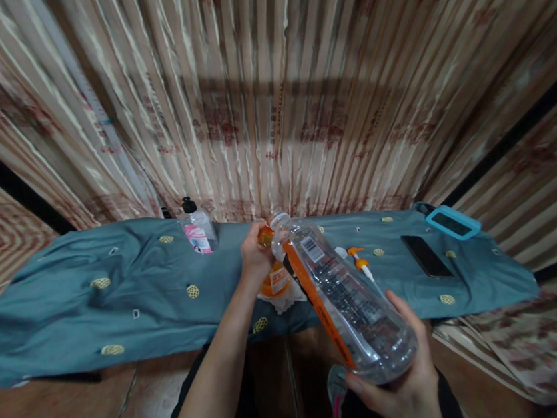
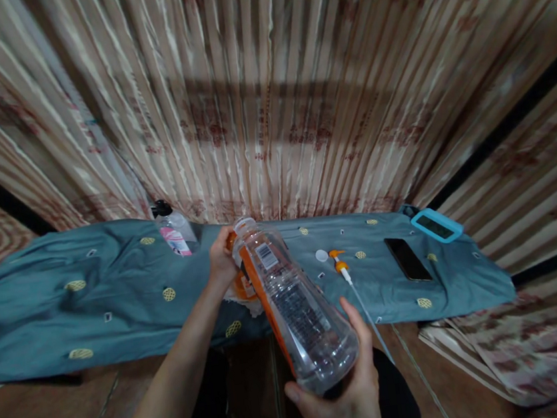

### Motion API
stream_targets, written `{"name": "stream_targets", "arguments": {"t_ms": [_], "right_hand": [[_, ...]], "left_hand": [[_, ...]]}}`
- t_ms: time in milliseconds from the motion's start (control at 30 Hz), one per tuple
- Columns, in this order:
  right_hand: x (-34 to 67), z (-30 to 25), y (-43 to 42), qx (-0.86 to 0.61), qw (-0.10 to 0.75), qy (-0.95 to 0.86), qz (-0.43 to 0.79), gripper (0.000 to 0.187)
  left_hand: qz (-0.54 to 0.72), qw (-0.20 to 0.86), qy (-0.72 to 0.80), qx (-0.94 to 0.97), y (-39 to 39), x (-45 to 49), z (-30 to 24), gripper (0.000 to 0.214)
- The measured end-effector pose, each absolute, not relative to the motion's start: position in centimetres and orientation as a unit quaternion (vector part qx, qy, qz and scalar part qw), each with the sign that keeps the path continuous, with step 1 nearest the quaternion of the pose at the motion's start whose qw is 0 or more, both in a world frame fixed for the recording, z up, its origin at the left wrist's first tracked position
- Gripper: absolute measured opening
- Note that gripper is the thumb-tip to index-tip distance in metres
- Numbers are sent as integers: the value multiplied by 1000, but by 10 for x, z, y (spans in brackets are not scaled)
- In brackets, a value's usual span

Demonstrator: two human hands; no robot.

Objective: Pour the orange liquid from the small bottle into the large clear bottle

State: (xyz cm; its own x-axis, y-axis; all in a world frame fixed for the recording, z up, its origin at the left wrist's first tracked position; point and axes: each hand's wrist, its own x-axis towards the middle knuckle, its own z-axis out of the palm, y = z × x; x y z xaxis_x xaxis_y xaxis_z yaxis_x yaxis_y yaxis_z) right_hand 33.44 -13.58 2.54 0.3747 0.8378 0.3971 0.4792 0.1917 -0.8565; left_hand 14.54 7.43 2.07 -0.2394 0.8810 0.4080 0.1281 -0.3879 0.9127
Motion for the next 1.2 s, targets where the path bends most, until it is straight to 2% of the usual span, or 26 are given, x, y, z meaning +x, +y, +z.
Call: {"name": "stream_targets", "arguments": {"t_ms": [167, 433, 733, 1200], "right_hand": [[347, 16, -130, -580, 539, -597, 129, 107], [340, 20, -125, -583, 556, -564, 183, 106], [355, 3, -122, -538, 534, -645, 94, 106], [356, 5, -129, -537, 543, -639, 96, 107]], "left_hand": [[619, 290, 473, 557, 73, 145, 24, 33], [618, 301, 470, 554, 78, 143, 25, 36], [630, 332, 444, 544, 75, 143, 25, 31], [636, 324, 439, 546, 74, 144, 21, 31]]}}
